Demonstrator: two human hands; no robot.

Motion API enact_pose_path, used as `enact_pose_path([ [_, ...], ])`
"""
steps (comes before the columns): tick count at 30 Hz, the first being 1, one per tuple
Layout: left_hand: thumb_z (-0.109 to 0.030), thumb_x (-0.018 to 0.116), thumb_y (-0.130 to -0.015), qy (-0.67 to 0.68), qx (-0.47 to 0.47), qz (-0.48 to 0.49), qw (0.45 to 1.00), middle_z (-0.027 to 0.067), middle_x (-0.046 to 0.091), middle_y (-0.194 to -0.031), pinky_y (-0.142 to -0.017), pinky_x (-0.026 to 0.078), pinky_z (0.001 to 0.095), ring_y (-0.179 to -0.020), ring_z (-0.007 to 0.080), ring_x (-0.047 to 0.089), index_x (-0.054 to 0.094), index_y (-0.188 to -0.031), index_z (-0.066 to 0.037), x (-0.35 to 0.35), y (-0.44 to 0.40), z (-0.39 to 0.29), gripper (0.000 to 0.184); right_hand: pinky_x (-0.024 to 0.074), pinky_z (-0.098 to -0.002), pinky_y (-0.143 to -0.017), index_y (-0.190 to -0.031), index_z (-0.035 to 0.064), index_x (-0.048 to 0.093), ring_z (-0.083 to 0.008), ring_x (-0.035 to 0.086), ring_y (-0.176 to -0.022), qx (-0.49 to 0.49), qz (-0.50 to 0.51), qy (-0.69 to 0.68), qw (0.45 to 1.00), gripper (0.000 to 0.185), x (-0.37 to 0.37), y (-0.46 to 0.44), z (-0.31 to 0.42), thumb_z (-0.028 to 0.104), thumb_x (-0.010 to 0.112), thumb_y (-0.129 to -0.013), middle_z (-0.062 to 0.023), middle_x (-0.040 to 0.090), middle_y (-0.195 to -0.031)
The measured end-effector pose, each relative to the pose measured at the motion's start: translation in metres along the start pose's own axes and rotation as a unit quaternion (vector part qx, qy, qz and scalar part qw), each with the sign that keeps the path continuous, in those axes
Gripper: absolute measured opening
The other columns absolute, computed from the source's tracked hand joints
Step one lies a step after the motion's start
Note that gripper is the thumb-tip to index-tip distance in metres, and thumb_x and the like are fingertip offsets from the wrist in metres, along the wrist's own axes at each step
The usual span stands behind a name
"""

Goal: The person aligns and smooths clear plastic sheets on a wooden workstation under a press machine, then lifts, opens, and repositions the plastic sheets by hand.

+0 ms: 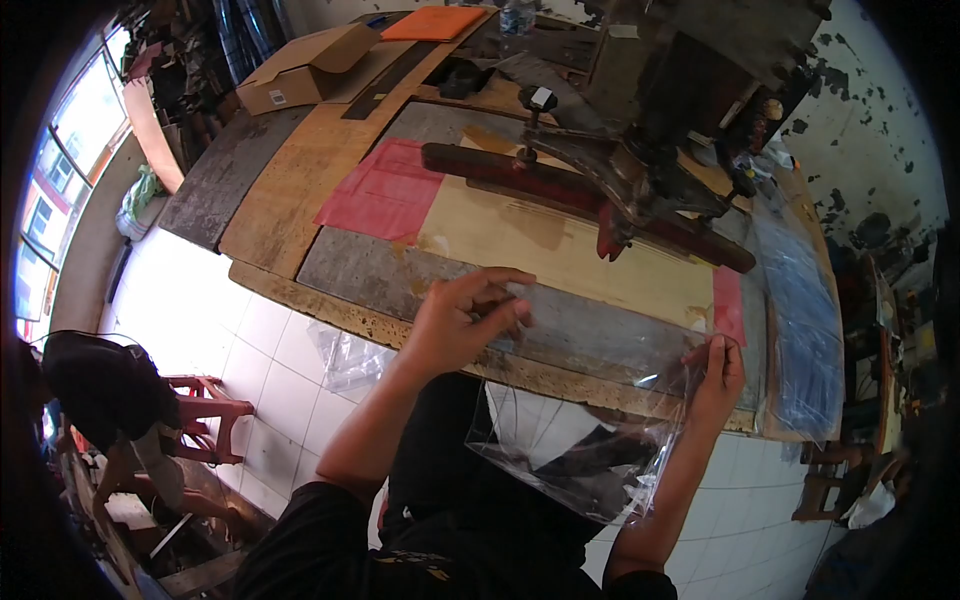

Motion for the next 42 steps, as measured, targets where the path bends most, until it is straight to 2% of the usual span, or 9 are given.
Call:
enact_pose_path([
  [7,-0.005,0.072,-0.102,-0.018,-0.047,-0.027,0.998,0.0071,0.08,-0.09,-0.08,0.058,0.0254,-0.088,0.0081,0.073,0.071,-0.128,-0.001,0.003,0.0,-0.007,0.026,0.0509,-0.0307,-0.075,-0.1,0.003,0.066,-0.0127,0.063,-0.079,0.014,-0.033,-0.076,0.996,0.026,-0.005,0.003,0.0,0.027,0.063,-0.11,-0.0043,0.067,-0.085],
  [10,-0.005,0.072,-0.102,-0.034,-0.041,-0.064,0.997,0.003,0.077,-0.09,-0.077,0.052,0.022,-0.081,0.0039,0.064,0.072,-0.129,-0.002,0.001,0.0,0.0,0.026,0.0512,-0.0305,-0.078,-0.097,0.0048,0.066,-0.0126,0.063,-0.079,-0.004,-0.006,-0.1,0.995,0.025,-0.007,0.005,0.0,0.026,0.063,-0.11,-0.0033,0.067,-0.086],
  [15,-0.01,0.074,-0.103,-0.1,-0.008,-0.083,0.991,0.0022,0.075,-0.087,-0.075,0.051,0.0224,-0.082,0.0044,0.064,0.072,-0.129,-0.002,-0.001,-0.003,0.002,0.028,0.0512,-0.03,-0.078,-0.097,0.0044,0.066,-0.013,0.063,-0.079,-0.024,-0.004,-0.082,0.996,0.025,-0.008,0.009,0.004,0.024,0.061,-0.111,-0.0019,0.065,-0.086],
  [17,-0.013,0.075,-0.103,-0.039,-0.026,-0.075,0.996,0.0021,0.074,-0.087,-0.075,0.05,0.023,-0.082,0.0049,0.064,0.071,-0.13,-0.002,0.001,-0.003,0.002,0.029,0.0511,-0.0299,-0.078,-0.097,0.004,0.065,-0.0134,0.063,-0.079,-0.007,0.008,-0.112,0.994,0.025,-0.006,0.009,0.004,0.024,0.061,-0.111,-0.0024,0.065,-0.087],
  [24,-0.014,0.074,-0.104,-0.066,-0.021,-0.08,0.994,0.0014,0.072,-0.085,-0.074,0.048,0.0216,-0.08,0.0037,0.06,0.071,-0.132,-0.002,0.001,-0.003,-0.002,0.03,0.0514,-0.0302,-0.078,-0.099,0.0025,0.067,-0.0135,0.064,-0.079,-0.017,0.019,-0.113,0.993,0.024,-0.008,0.009,0.006,0.023,0.062,-0.111,-0.0033,0.067,-0.087],
  [26,-0.01,0.071,-0.105,-0.062,-0.021,-0.078,0.995,0.0075,0.08,-0.089,-0.078,0.054,0.0237,-0.082,0.0071,0.069,0.069,-0.134,0.0,0.002,-0.003,-0.008,0.03,0.052,-0.0299,-0.078,-0.1,0.0022,0.068,-0.013,0.065,-0.08,-0.025,0.026,-0.121,0.992,0.023,-0.007,0.009,0.005,0.022,0.063,-0.111,-0.0037,0.068,-0.086],
  [33,-0.01,0.069,-0.106,-0.063,-0.037,-0.061,0.995,0.0075,0.08,-0.096,-0.081,0.054,0.0231,-0.088,0.0069,0.069,0.07,-0.13,0.003,-0.004,-0.003,0.005,0.027,0.0532,-0.0292,-0.077,-0.103,0.0018,0.068,-0.0124,0.065,-0.081,0.004,0.033,-0.094,0.995,0.021,-0.007,0.008,0.0,0.021,0.063,-0.111,-0.0039,0.069,-0.087],
  [35,-0.013,0.07,-0.106,0.019,-0.028,-0.067,0.997,0.0031,0.077,-0.09,-0.074,0.049,0.0219,-0.08,0.0034,0.062,0.07,-0.131,0.0,-0.003,-0.004,0.014,0.028,0.0532,-0.0292,-0.077,-0.105,0.0014,0.068,-0.0123,0.065,-0.08,0.007,0.022,-0.103,0.994,0.021,-0.008,0.007,-0.001,0.021,0.063,-0.111,-0.0037,0.069,-0.086],
  [42,-0.009,0.072,-0.104,0.028,-0.041,-0.048,0.998,0.0035,0.077,-0.088,-0.073,0.048,0.0206,-0.081,0.0036,0.064,0.068,-0.132,-0.001,-0.002,0.0,-0.003,0.029,0.0525,-0.0292,-0.077,-0.105,0.0015,0.067,-0.0116,0.063,-0.079,0.004,0.024,-0.116,0.993,0.022,-0.007,0.006,-0.002,0.022,0.064,-0.11,-0.0035,0.068,-0.087],
])
Point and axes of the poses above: each hand's wrist, its own y-axis away from the middle knuckle, its own x-axis out of the palm, z = x × y, the point moved 4 cm from there along -y, towards the middle knuckle
